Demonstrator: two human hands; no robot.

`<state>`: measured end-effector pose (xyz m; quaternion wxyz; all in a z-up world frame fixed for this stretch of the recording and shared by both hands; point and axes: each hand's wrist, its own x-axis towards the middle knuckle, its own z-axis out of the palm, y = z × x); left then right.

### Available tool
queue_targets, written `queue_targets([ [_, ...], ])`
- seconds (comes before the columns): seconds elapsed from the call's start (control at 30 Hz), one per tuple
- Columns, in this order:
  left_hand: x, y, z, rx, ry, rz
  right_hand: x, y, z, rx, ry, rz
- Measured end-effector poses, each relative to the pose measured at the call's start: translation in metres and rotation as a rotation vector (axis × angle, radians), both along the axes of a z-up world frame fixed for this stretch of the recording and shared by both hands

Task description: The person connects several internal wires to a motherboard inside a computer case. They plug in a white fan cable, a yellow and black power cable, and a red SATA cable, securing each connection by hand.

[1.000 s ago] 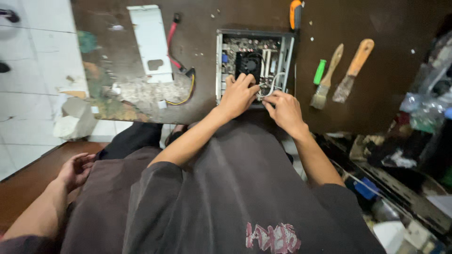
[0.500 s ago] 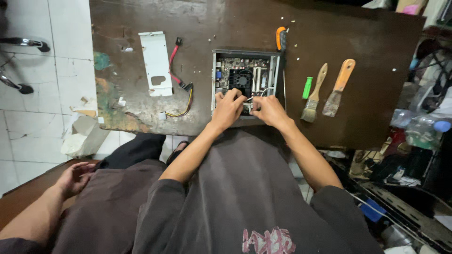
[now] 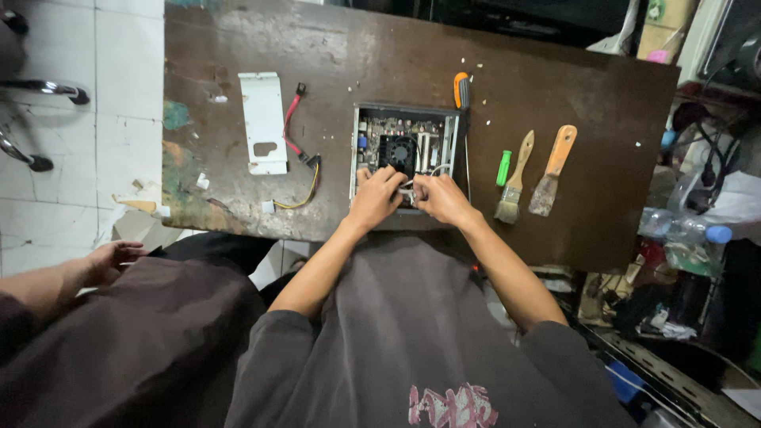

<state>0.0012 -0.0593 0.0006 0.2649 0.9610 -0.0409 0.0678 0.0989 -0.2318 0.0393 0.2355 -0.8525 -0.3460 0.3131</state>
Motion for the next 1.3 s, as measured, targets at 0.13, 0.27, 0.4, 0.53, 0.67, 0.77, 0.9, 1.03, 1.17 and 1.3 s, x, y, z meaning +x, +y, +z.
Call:
queue_targets([
  [0.13,0.002,0.001,-0.004,0.028,0.014,-0.025,-0.002,-0.006,-0.006,0.055,-0.041,0.019],
  [0.27,0.005,0.002,-0.011,-0.02,0.095,-0.083,-0.005,-0.008,-0.007,0.076,-0.111,0.015],
  [0.4,0.005,0.001,-0.014,-0.026,0.183,-0.103,-0.012,-0.012,-0.01,0.097,-0.128,-0.02],
  [0.53,0.012,-0.002,-0.024,0.036,0.194,-0.16,-0.019,-0.016,-0.015,0.088,-0.161,-0.051],
  [0.67,0.019,-0.006,0.018,0.015,0.239,-0.222,-0.021,-0.022,-0.019,0.171,-0.148,-0.143],
  [0.77,0.022,-0.005,0.034,0.034,0.163,-0.283,-0.02,-0.022,-0.019,0.215,-0.173,-0.147],
  [0.9,0.022,-0.001,0.035,-0.042,0.08,-0.321,-0.02,-0.022,-0.02,0.273,-0.189,-0.127],
  [1.03,0.022,-0.002,0.017,-0.118,-0.022,-0.348,-0.024,-0.025,-0.023,0.313,-0.192,-0.135],
  [1.17,0.025,-0.003,0.015,-0.263,-0.092,-0.3,-0.023,-0.024,-0.021,0.325,-0.209,-0.147],
  [1.3,0.023,-0.004,0.005,-0.101,-0.139,-0.299,-0.026,-0.023,-0.019,0.326,-0.216,-0.135],
])
